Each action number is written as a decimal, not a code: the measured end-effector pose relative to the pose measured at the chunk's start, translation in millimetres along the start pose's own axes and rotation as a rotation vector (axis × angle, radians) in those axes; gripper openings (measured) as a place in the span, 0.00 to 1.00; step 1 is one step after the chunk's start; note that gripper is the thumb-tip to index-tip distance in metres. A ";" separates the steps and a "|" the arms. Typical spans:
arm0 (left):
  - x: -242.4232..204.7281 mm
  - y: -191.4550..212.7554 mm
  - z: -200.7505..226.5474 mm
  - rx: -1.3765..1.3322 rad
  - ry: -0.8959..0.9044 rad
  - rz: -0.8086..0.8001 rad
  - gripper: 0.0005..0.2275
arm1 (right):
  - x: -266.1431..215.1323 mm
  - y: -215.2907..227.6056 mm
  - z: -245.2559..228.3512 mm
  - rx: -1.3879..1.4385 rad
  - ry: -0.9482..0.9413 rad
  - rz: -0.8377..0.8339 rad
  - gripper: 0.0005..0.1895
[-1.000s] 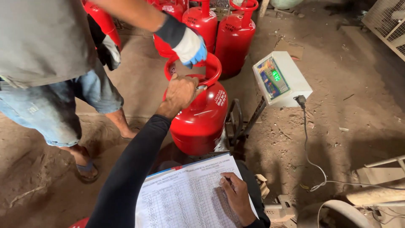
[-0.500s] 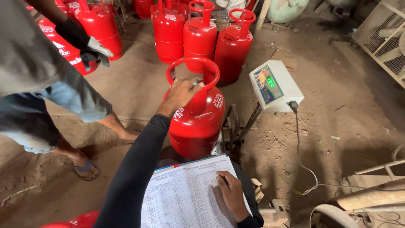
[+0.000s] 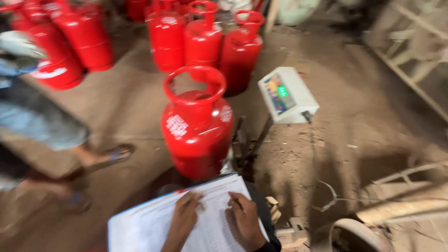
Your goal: The recorder weighs individual red gas cylinders on a digital scale and manually records the weights into an industrial logbook.
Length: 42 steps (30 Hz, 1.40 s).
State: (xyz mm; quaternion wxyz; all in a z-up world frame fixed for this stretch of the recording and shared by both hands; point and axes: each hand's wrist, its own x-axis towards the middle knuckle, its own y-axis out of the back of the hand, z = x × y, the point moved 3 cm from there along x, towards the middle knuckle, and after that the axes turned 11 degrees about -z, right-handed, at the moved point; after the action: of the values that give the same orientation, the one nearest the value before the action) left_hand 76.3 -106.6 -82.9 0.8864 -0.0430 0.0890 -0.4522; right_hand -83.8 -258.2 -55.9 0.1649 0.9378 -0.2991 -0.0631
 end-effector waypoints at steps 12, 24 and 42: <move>83.4 68.0 -245.1 0.278 0.058 0.058 0.19 | 34.7 13.0 -22.9 0.145 0.191 0.052 0.17; -6.4 1.8 2.5 0.491 0.096 -0.043 0.10 | 219.4 32.8 -101.4 -0.428 0.600 0.323 0.08; -33.5 -15.6 62.6 0.393 0.171 -0.019 0.13 | 242.4 32.1 -77.1 -0.664 0.601 0.359 0.02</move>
State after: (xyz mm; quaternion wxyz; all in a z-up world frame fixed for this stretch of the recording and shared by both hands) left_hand 57.0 -89.0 -15.1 0.8626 0.1687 0.0737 -0.4712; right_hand 112.7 -402.9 22.8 0.5427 0.7446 -0.3592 0.1481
